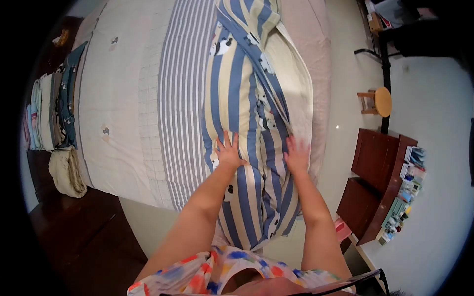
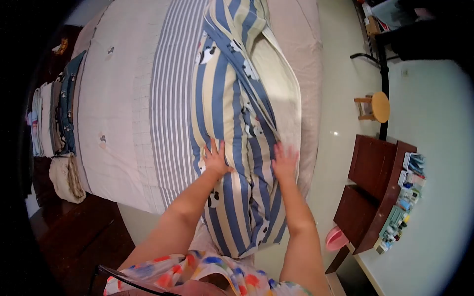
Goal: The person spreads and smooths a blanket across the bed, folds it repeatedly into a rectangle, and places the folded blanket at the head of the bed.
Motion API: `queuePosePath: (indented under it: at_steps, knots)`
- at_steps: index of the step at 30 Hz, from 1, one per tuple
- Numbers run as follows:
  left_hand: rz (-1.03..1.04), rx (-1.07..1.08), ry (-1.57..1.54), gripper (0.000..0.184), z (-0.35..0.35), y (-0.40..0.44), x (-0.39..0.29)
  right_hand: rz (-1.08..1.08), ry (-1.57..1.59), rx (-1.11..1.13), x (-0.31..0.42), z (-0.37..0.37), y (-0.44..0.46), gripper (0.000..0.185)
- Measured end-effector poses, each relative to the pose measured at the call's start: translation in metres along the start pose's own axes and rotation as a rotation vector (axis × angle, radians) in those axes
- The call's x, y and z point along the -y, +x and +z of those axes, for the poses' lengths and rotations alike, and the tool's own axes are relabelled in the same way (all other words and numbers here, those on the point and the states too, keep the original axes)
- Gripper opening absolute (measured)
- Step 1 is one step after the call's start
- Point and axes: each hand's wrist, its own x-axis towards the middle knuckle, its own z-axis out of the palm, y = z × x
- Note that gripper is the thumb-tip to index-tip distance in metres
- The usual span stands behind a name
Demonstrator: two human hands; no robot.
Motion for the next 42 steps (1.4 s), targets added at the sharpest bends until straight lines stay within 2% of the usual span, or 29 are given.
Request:
queuePosePath:
  at_steps: [3, 6, 9, 11, 14, 17, 19, 22, 23, 26, 28, 30, 32, 33, 34, 36, 38, 39, 42]
  knots:
    - [-0.034, -0.05, 0.009, 0.13, 0.01, 0.004, -0.003, 0.224, -0.055, 0.033, -0.031, 0.013, -0.039, 0.062]
    - [-0.045, -0.098, -0.005, 0.13, 0.015, 0.007, -0.005, 0.066, 0.04, -0.075, -0.022, 0.0, -0.072, 0.059]
    - [-0.039, -0.137, -0.03, 0.132, 0.017, 0.004, -0.005, -0.149, 0.242, -0.165, 0.019, -0.01, -0.115, 0.053]
    - [-0.017, -0.175, -0.047, 0.132, 0.02, 0.004, -0.003, -0.327, 0.566, -0.189, 0.046, -0.003, -0.145, 0.05]
    - [0.056, -0.266, -0.079, 0.133, 0.031, 0.008, 0.007, -0.376, 0.724, 0.035, 0.072, 0.003, -0.199, 0.053]
    - [0.169, -0.408, -0.114, 0.131, 0.044, 0.015, 0.025, -0.195, 0.843, 0.228, 0.082, 0.017, -0.249, 0.059]
    - [0.258, -0.513, -0.149, 0.128, 0.05, 0.008, 0.03, -0.151, 0.817, 0.175, 0.091, 0.028, -0.278, 0.061]
    - [0.211, -0.578, -0.171, 0.122, 0.054, -0.028, 0.024, -0.077, 0.688, 0.185, 0.107, 0.032, -0.313, 0.063]
    - [0.166, -0.584, -0.178, 0.103, 0.057, -0.049, 0.018, -0.052, 0.648, 0.192, 0.114, 0.031, -0.322, 0.063]
    - [0.288, -0.845, -0.112, 0.084, 0.1, -0.105, 0.016, -0.037, 0.642, 0.125, 0.144, 0.037, -0.343, 0.068]
    - [0.529, -0.76, -0.122, 0.069, 0.121, -0.196, 0.009, -0.074, 0.695, 0.052, 0.168, 0.035, -0.356, 0.07]
    - [0.711, -0.535, -0.049, 0.066, 0.178, -0.254, 0.024, -0.165, 0.661, 0.093, 0.19, 0.023, -0.365, 0.076]
    - [0.756, -0.375, -0.108, 0.064, 0.233, -0.279, 0.061, -0.252, 0.677, 0.186, 0.201, 0.018, -0.369, 0.076]
    - [0.734, -0.412, -0.074, 0.064, 0.244, -0.276, 0.081, -0.289, 0.7, 0.019, 0.205, 0.045, -0.383, 0.073]
    - [0.711, -0.448, -0.041, 0.064, 0.25, -0.272, 0.103, -0.384, 0.597, 0.047, 0.204, 0.048, -0.388, 0.069]
    - [0.683, -0.521, 0.028, 0.064, 0.249, -0.274, 0.133, -0.439, 0.532, 0.02, 0.196, 0.042, -0.389, 0.069]
    - [0.675, -0.588, 0.111, 0.064, 0.237, -0.278, 0.155, -0.397, 0.366, 0.231, 0.181, 0.041, -0.382, 0.066]
    - [0.621, -0.538, 0.151, 0.064, 0.232, -0.281, 0.162, -0.371, 0.283, 0.334, 0.172, 0.043, -0.381, 0.065]
    - [0.486, -0.523, 0.279, 0.064, 0.228, -0.277, 0.187, -0.588, 0.187, 0.077, 0.15, 0.071, -0.384, 0.059]
